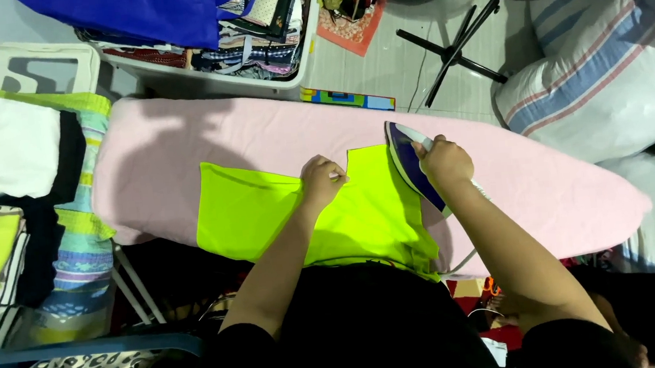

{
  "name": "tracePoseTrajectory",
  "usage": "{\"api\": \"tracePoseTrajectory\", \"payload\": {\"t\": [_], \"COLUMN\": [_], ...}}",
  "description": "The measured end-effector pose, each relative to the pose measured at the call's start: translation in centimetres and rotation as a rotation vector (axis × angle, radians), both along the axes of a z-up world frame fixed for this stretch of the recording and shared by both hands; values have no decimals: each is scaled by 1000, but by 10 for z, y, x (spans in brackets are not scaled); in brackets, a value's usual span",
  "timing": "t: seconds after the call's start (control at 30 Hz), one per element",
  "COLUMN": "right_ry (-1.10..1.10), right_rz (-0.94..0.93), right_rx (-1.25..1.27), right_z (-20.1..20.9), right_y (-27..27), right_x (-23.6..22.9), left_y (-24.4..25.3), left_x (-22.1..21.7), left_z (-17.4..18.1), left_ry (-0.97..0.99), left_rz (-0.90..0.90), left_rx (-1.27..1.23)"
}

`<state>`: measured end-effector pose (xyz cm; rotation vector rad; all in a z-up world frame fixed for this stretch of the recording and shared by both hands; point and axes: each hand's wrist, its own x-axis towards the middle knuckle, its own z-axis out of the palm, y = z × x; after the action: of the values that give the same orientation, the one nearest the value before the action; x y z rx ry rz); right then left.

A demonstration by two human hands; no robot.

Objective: A person takes a neon yellow t-shirt from a laundry basket, spreads it out on an ironing board, and irons it.

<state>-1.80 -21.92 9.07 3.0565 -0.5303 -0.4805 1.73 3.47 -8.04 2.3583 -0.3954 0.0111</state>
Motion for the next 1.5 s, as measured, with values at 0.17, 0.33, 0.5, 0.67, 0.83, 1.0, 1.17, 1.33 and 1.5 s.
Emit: {"api": "tracePoseTrajectory", "payload": {"t": [0.17,0.33,0.5,0.67,0.83,1.0,1.17,1.33,1.5], "right_ry": [-4,-6,-55,-39,-163,-826,-698,-78,-2], "right_rz": [-2,-102,-283,-356,-423,-117,-112,-261,-401], "right_rx": [31,44,33,40,75,-81,423,642,820], "right_z": [17,11,-17,-21,-12,-2,-1,-40,-34], "right_y": [-22,-68,-132,-139,-124,-102,-58,-21,17], "right_x": [-12,-35,-59,-75,-82,-105,-106,-79,-64], "left_y": [1,3,2,7,27,110,165,214,235], "left_x": [2,1,4,0,9,27,34,39,27], "left_z": [-1,8,2,16,43,-16,62,34,62], "left_ry": [-46,-37,1,34,315,-55,271,112,66], "left_rz": [-6,-3,-11,-57,-179,-294,-173,18,120], "left_rx": [-7,-10,6,57,117,106,540,724,697]}}
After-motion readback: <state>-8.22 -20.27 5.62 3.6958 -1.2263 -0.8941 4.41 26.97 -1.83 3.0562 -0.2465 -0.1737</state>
